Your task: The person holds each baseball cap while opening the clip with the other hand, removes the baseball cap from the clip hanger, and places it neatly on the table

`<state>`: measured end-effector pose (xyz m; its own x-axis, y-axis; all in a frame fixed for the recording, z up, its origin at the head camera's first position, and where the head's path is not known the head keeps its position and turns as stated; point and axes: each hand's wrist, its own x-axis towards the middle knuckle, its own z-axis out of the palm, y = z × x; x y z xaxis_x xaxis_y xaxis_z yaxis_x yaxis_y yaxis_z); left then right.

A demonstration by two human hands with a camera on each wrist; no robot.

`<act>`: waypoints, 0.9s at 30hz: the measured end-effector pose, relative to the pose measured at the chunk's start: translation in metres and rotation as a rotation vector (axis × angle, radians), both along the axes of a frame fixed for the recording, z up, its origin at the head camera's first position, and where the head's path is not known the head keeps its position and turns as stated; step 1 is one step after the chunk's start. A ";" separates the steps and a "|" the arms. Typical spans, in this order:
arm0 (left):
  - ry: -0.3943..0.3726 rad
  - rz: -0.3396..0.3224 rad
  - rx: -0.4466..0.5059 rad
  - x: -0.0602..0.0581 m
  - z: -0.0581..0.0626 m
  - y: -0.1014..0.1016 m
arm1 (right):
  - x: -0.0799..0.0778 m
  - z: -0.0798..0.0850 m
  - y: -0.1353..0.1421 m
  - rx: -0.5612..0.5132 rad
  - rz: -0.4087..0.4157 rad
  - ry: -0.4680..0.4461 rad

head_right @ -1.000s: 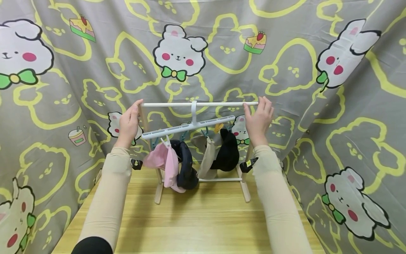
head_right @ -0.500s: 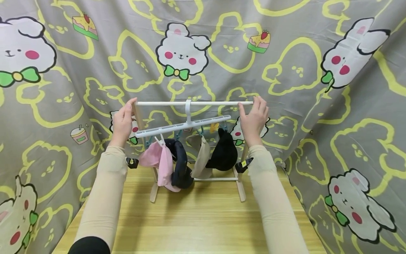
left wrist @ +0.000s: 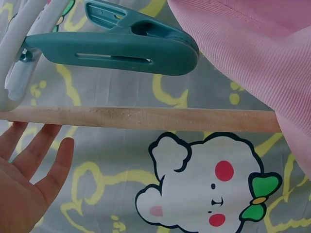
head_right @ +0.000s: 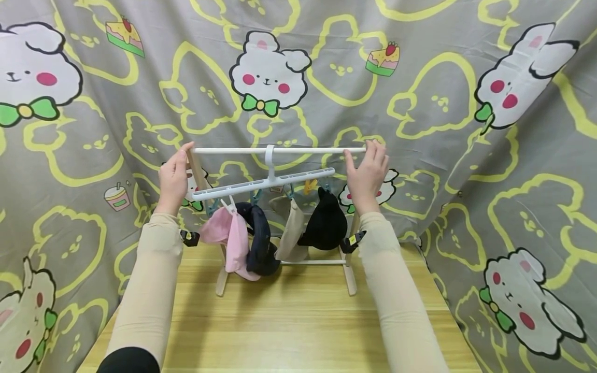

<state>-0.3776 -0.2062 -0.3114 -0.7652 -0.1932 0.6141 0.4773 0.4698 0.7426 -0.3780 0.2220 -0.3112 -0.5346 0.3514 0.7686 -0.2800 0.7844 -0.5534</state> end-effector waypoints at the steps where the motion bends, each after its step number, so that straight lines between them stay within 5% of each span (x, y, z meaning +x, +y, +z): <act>1: 0.000 0.001 0.003 0.000 0.000 -0.001 | 0.000 0.000 -0.001 0.001 -0.003 0.001; 27: -0.030 0.021 0.016 0.005 0.002 -0.007 | 0.001 0.002 -0.011 0.032 -0.006 -0.001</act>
<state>-0.3727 -0.2137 -0.3094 -0.7786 -0.2193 0.5879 0.4452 0.4672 0.7639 -0.3768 0.2110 -0.3095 -0.5334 0.3297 0.7790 -0.2751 0.8032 -0.5283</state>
